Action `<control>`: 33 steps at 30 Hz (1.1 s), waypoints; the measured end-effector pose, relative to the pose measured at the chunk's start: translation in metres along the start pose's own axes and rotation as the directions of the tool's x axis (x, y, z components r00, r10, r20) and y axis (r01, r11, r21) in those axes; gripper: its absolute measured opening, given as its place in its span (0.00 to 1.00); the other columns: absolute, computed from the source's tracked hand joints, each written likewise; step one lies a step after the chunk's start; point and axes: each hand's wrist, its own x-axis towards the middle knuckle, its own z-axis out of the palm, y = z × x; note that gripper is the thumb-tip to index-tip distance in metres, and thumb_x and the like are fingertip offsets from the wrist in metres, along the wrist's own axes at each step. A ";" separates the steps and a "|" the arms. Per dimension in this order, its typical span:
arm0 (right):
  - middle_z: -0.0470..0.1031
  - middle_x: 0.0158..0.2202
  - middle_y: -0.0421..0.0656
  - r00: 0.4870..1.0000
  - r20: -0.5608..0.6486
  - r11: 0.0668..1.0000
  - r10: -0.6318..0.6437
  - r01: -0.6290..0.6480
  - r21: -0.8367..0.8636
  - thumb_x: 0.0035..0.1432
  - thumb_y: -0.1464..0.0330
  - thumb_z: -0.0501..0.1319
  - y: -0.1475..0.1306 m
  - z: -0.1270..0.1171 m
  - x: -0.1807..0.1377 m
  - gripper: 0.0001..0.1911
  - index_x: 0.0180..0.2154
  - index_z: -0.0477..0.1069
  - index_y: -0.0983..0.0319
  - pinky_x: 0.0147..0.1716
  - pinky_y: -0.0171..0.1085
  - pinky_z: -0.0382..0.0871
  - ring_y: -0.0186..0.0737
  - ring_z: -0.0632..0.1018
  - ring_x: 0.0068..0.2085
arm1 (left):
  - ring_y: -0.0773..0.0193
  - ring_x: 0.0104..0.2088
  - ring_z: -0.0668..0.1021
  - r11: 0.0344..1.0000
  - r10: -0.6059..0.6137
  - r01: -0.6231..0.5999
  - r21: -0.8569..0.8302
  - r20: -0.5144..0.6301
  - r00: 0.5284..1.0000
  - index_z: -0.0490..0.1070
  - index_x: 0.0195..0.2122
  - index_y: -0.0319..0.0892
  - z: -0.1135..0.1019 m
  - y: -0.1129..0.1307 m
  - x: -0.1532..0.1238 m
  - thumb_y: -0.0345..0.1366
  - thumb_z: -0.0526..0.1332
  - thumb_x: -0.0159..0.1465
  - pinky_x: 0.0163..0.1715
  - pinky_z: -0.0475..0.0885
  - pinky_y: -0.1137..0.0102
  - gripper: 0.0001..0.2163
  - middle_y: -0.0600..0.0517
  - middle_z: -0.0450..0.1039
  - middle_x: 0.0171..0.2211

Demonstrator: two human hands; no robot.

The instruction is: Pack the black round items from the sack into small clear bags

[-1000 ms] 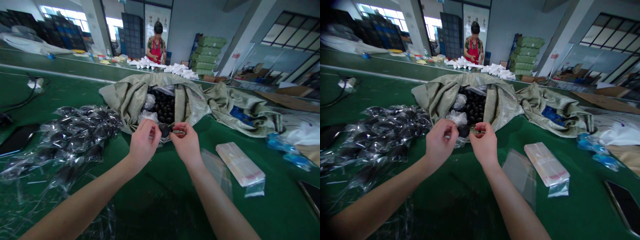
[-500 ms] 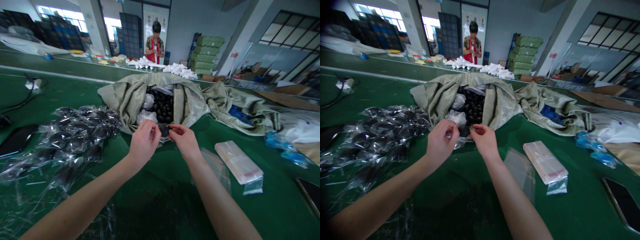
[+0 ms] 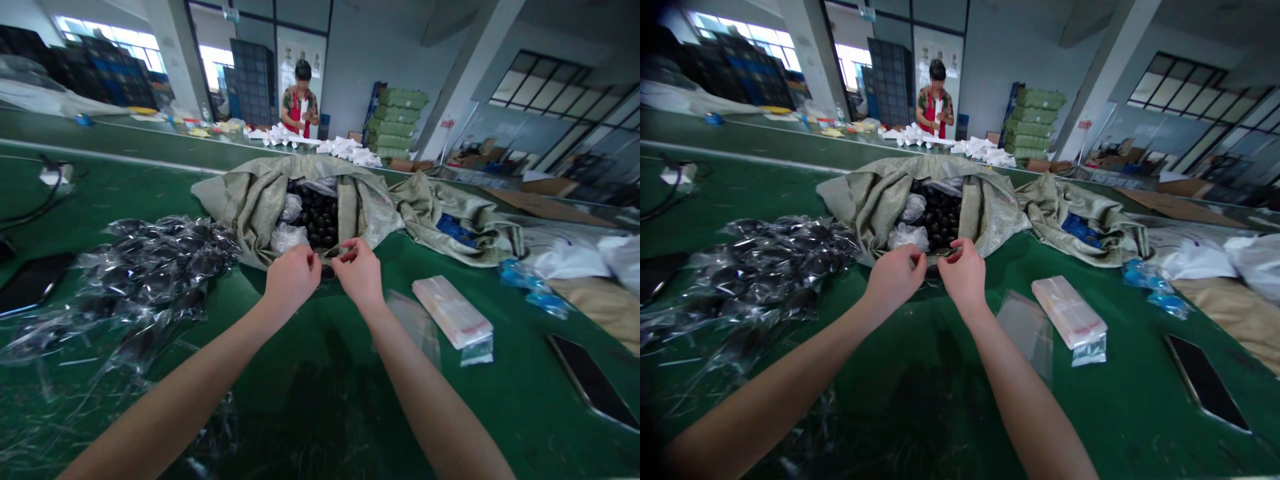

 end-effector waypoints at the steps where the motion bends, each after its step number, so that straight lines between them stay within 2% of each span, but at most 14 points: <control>1: 0.75 0.25 0.38 1.000 -0.002 1.000 0.009 -0.009 -0.008 0.45 0.70 0.59 -0.001 -0.001 -0.001 0.13 0.38 0.69 0.60 0.34 0.39 0.66 0.41 0.76 0.29 | 0.58 0.28 0.77 0.999 -0.005 0.005 0.036 0.006 1.000 0.71 0.31 0.41 -0.003 0.003 -0.001 0.38 0.53 0.65 0.28 0.66 0.67 0.11 0.47 0.75 0.28; 5: 0.73 0.24 0.37 0.998 -0.021 0.999 0.052 -0.052 0.010 0.45 0.69 0.59 -0.001 0.000 -0.010 0.11 0.36 0.68 0.59 0.33 0.39 0.65 0.41 0.76 0.29 | 0.55 0.28 0.78 0.987 -0.008 0.007 0.158 0.003 1.000 0.71 0.34 0.40 -0.016 0.013 -0.009 0.40 0.50 0.67 0.26 0.66 0.66 0.13 0.45 0.76 0.28; 9: 0.73 0.24 0.37 0.997 -0.015 0.994 0.081 -0.080 0.075 0.45 0.68 0.60 0.003 0.007 -0.026 0.11 0.35 0.68 0.59 0.34 0.39 0.66 0.41 0.75 0.29 | 0.55 0.30 0.79 0.987 0.002 -0.004 0.161 0.010 1.000 0.70 0.37 0.40 -0.019 0.017 -0.022 0.40 0.49 0.68 0.26 0.67 0.67 0.13 0.44 0.76 0.32; 17: 0.73 0.25 0.37 0.994 0.005 0.983 0.111 -0.111 0.146 0.45 0.69 0.60 0.009 0.018 -0.051 0.12 0.36 0.68 0.59 0.35 0.39 0.67 0.41 0.75 0.30 | 0.53 0.34 0.80 0.978 -0.024 0.011 0.208 0.062 0.998 0.69 0.44 0.40 -0.014 0.009 -0.038 0.39 0.46 0.70 0.29 0.68 0.65 0.14 0.42 0.75 0.41; 21: 0.74 0.27 0.38 0.987 0.035 0.973 0.156 -0.160 0.166 0.46 0.70 0.60 0.006 0.023 -0.063 0.12 0.37 0.68 0.60 0.36 0.39 0.67 0.41 0.75 0.31 | 0.52 0.35 0.80 0.972 -0.017 -0.007 0.235 0.100 0.995 0.69 0.45 0.39 -0.017 0.003 -0.036 0.38 0.48 0.70 0.30 0.69 0.65 0.13 0.42 0.75 0.41; 25: 0.75 0.29 0.40 0.986 0.061 0.965 0.156 -0.166 0.204 0.49 0.69 0.59 -0.004 0.026 -0.079 0.12 0.39 0.68 0.60 0.38 0.40 0.67 0.42 0.76 0.33 | 0.52 0.38 0.80 0.972 0.049 -0.076 0.221 0.126 0.991 0.71 0.44 0.41 -0.029 -0.005 -0.029 0.39 0.48 0.70 0.33 0.69 0.65 0.14 0.43 0.75 0.41; 28: 0.76 0.30 0.40 0.983 0.047 0.956 0.178 -0.184 0.228 0.49 0.68 0.60 -0.006 0.028 -0.087 0.12 0.39 0.68 0.60 0.37 0.40 0.67 0.42 0.76 0.33 | 0.54 0.40 0.79 0.960 0.135 -0.180 0.215 0.206 0.969 0.73 0.43 0.42 -0.036 -0.011 -0.027 0.41 0.50 0.69 0.36 0.70 0.65 0.14 0.44 0.76 0.41; 33: 0.76 0.29 0.39 0.953 0.128 0.931 0.274 -0.296 0.211 0.49 0.68 0.62 0.006 0.033 -0.097 0.14 0.40 0.68 0.60 0.37 0.39 0.67 0.41 0.76 0.33 | 0.56 0.41 0.78 0.950 0.230 -0.278 0.141 0.288 0.930 0.76 0.39 0.44 -0.030 -0.023 -0.031 0.42 0.52 0.68 0.41 0.70 0.66 0.14 0.46 0.77 0.40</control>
